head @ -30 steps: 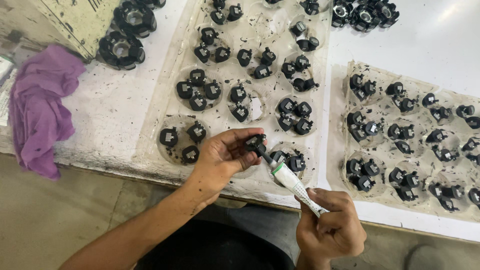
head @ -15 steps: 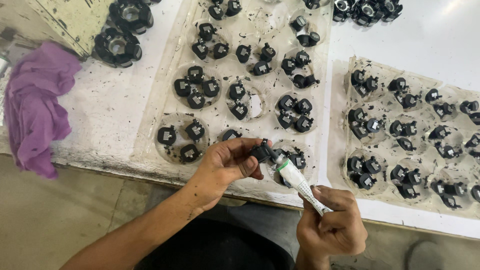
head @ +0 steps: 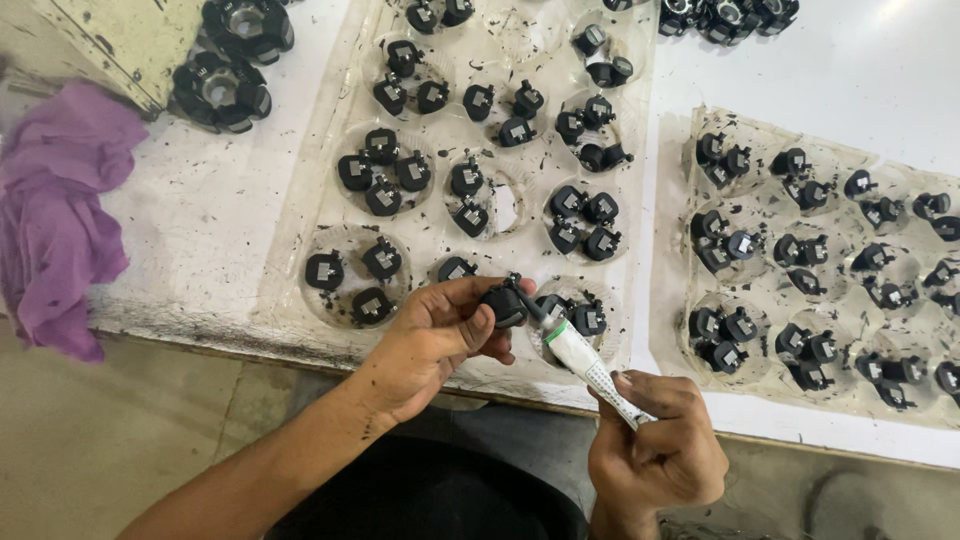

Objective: The person picks up black plastic plug components one at a time from blister trays on the workbench and squeezes adhesive from a small tube onto each component, then places it back in the tray. They repeat this gluing cycle across many components, occasionally repositioning parts in the trays.

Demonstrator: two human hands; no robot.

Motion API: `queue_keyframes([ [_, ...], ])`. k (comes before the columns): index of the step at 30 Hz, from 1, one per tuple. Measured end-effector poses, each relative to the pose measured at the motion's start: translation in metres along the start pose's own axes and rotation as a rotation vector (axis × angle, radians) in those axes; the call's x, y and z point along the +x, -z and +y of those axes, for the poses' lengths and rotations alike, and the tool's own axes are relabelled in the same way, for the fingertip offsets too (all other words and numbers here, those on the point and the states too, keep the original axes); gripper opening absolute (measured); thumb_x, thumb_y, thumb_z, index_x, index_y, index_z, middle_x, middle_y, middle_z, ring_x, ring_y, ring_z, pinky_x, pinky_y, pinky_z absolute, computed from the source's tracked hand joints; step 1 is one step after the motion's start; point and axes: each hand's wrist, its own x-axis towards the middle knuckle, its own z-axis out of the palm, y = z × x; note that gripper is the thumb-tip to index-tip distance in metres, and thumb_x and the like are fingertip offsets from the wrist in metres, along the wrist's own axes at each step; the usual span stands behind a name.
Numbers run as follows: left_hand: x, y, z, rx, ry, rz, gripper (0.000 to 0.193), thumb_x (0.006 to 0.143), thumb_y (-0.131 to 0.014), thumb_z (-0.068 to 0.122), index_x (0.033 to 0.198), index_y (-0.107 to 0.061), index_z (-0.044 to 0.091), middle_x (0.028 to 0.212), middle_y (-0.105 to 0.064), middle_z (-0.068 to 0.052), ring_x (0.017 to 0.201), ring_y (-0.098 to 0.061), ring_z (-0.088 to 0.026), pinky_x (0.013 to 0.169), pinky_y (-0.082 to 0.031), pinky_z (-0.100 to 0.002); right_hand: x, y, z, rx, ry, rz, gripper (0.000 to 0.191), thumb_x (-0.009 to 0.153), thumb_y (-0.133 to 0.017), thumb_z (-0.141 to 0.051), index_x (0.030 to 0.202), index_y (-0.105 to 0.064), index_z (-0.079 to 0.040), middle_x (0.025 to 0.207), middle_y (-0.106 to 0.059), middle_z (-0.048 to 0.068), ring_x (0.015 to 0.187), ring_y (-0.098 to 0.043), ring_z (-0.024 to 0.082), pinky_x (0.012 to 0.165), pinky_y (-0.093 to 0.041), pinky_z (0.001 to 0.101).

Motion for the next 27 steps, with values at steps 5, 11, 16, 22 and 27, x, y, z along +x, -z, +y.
queue_keyframes([
  [5,0.001,-0.003,0.006,0.05,-0.023,-0.006,0.036,0.098,-0.072,0.01,0.132,-0.07,-0.001,0.107,-0.071,-0.012,0.083,-0.066,-0.017,0.08,-0.058,-0.033,-0.007,0.005,0.01,0.001,-0.017,0.017,0.052,0.076,-0.083,0.015,0.071,-0.037,-0.008,0.088,-0.07,0.018,0.081,-0.072,0.022,0.067,-0.055,0.0277],
  [11,0.067,0.014,0.068,0.759,-0.363,0.131,0.046,0.075,-0.083,-0.009,0.117,-0.071,0.006,0.104,-0.077,-0.006,0.091,-0.075,-0.012,0.086,-0.067,-0.025,-0.026,0.01,0.053,0.25,-0.12,0.192,0.049,0.091,-0.085,0.015,0.084,-0.041,-0.006,0.095,-0.066,0.018,0.092,-0.069,0.018,0.081,-0.059,0.0291],
  [16,0.158,0.037,0.141,1.27,-0.667,0.085,0.043,0.078,-0.09,0.002,0.116,-0.07,0.004,0.11,-0.077,-0.008,0.092,-0.076,-0.012,0.082,-0.065,-0.025,-0.046,0.012,0.081,0.18,-0.225,0.201,0.045,0.094,-0.079,0.015,0.086,-0.04,-0.005,0.1,-0.067,0.021,0.098,-0.069,0.021,0.085,-0.058,0.0294],
  [22,0.227,0.055,0.188,2.159,-0.998,-0.233,0.039,0.079,-0.089,0.019,0.116,-0.077,0.012,0.098,-0.074,-0.004,0.083,-0.07,-0.022,0.07,-0.055,-0.038,-0.064,0.006,0.099,0.067,-0.244,0.24,0.044,0.095,-0.078,0.011,0.089,-0.038,-0.005,0.103,-0.067,0.023,0.096,-0.068,0.022,0.083,-0.057,0.0284],
  [27,0.249,0.06,0.187,2.39,-1.15,-0.386,0.04,0.072,-0.092,0.03,0.106,-0.079,0.015,0.093,-0.068,-0.004,0.09,-0.069,-0.024,0.076,-0.056,-0.038,-0.072,0.003,0.106,-0.013,-0.186,0.294,0.043,0.098,-0.079,0.006,0.091,-0.038,-0.005,0.102,-0.064,0.021,0.1,-0.069,0.023,0.089,-0.056,0.0303],
])
